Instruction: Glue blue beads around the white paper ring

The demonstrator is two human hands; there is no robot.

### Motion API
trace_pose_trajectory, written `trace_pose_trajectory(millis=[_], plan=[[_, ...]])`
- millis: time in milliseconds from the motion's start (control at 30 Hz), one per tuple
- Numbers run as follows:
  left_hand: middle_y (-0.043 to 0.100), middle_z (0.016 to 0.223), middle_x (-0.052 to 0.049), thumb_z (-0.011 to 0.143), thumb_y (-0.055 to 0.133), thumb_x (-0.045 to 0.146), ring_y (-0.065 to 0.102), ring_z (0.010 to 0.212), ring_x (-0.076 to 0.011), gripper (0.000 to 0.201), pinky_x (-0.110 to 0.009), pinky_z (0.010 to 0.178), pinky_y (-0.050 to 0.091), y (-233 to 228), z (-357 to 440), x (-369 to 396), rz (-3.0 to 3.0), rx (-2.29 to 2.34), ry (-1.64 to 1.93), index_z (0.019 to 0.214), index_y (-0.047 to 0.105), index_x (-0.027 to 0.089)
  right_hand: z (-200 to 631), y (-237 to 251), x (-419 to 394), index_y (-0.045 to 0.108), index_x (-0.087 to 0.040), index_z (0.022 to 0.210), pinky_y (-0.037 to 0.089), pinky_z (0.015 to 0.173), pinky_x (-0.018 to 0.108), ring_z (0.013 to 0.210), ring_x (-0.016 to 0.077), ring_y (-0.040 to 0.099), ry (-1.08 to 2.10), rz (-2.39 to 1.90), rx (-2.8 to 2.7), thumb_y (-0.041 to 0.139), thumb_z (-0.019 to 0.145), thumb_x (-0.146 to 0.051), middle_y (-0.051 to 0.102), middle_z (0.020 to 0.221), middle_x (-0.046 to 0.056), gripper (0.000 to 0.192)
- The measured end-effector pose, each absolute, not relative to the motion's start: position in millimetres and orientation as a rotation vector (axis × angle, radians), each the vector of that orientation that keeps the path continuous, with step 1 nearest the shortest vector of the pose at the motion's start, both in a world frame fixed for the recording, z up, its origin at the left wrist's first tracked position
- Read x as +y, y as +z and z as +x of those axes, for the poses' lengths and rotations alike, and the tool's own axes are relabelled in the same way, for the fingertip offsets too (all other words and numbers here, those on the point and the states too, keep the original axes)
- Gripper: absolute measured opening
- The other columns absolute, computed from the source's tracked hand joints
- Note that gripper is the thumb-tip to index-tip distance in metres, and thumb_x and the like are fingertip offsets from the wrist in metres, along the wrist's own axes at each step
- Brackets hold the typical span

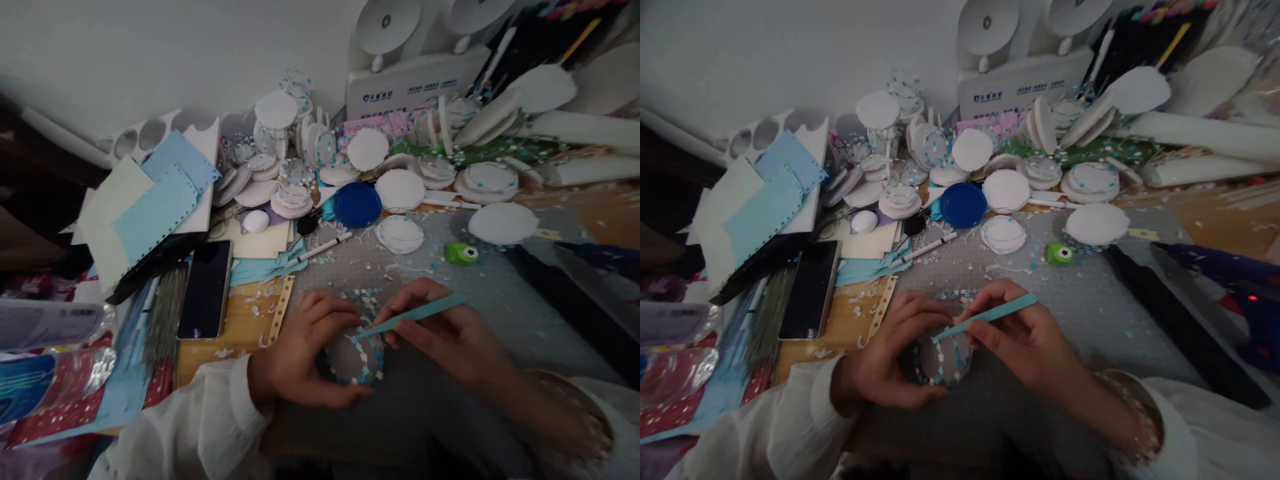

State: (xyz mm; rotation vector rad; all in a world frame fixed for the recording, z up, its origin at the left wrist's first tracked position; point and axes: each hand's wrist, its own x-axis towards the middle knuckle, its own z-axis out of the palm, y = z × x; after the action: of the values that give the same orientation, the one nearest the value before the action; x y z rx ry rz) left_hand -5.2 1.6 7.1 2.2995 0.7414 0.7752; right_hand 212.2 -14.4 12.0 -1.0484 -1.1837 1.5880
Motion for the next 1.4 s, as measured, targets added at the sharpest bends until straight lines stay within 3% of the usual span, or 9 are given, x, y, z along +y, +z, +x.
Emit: trace_pose_trajectory(millis=[300, 500, 600, 700, 767, 1400], plan=[[0.065, 0.109, -0.013, 0.063, 0.077, 0.053, 0.059, 0.1, -0.0294, 0.069, -0.044, 0.087, 0.044, 6.6, -5.3, 2.3, 2.274, 0.75, 0.765, 0.119, 0.055, 0.019, 212.1, 13.0, -14.6, 0.059, -0.022, 0.086, 0.056, 0.06, 0.021, 0.063, 0.0106, 0.064, 1.602, -1.011, -1.142, 0.067, 0.084, -0.026, 0.066, 0.082, 0.001, 0.01], [0.045, 0.135, -0.016, 0.056, 0.08, 0.061, 0.045, 0.123, -0.0352, 0.101, -0.051, 0.102, 0.038, 5.1, -11.8, -0.5, 2.143, 0.869, 0.803, 0.139, 0.038, 0.023, 216.3, 8.1, -15.3, 0.056, -0.023, 0.09, 0.056, 0.065, 0.023, 0.068, 0.0109, 0.064, 1.599, -1.035, -1.074, 0.066, 0.085, -0.027, 0.067, 0.087, 0.0, 0.012], [0.047, 0.132, -0.013, 0.067, 0.074, 0.059, 0.045, 0.122, -0.033, 0.07, -0.051, 0.104, 0.035, 5.5, -14.4, -1.8, 2.069, 0.919, 0.901, 0.124, 0.052, 0.024, 218.6, 5.0, -15.1, 0.054, -0.024, 0.093, 0.055, 0.069, 0.023, 0.073, 0.0105, 0.064, 1.666, -0.994, -1.04, 0.063, 0.088, -0.025, 0.067, 0.09, 0.0, 0.01], [0.057, 0.118, -0.009, 0.082, 0.066, 0.039, 0.05, 0.113, -0.0278, 0.025, -0.049, 0.101, 0.035, 8.4, -13.1, -2.1, 2.033, 0.99, 0.952, 0.1, 0.062, 0.022, 219.9, 4.0, -15.1, 0.055, -0.024, 0.092, 0.054, 0.071, 0.023, 0.076, 0.0112, 0.063, 1.697, -0.968, -1.038, 0.062, 0.089, -0.026, 0.066, 0.093, 0.0, 0.009], [0.06, 0.113, -0.009, 0.083, 0.065, 0.029, 0.051, 0.11, -0.026, 0.012, -0.047, 0.099, 0.036, 10.3, -11.1, -1.9, 2.024, 1.015, 0.963, 0.093, 0.063, 0.021, 220.2, 4.8, -15.3, 0.055, -0.024, 0.091, 0.054, 0.071, 0.023, 0.077, 0.0114, 0.063, 1.71, -0.977, -1.05, 0.062, 0.088, -0.027, 0.066, 0.094, 0.001, 0.008], [0.068, 0.111, -0.005, 0.083, 0.068, 0.019, 0.055, 0.112, -0.0222, 0.002, -0.041, 0.101, 0.035, 6.0, -5.6, -1.8, 1.789, 0.985, 0.905, 0.083, 0.067, 0.02, 215.1, 11.9, -19.7, 0.058, -0.028, 0.091, 0.053, 0.08, 0.015, 0.091, 0.0092, 0.064, 1.308, -0.954, -1.461, 0.059, 0.088, -0.015, 0.065, 0.095, 0.0, 0.013]])
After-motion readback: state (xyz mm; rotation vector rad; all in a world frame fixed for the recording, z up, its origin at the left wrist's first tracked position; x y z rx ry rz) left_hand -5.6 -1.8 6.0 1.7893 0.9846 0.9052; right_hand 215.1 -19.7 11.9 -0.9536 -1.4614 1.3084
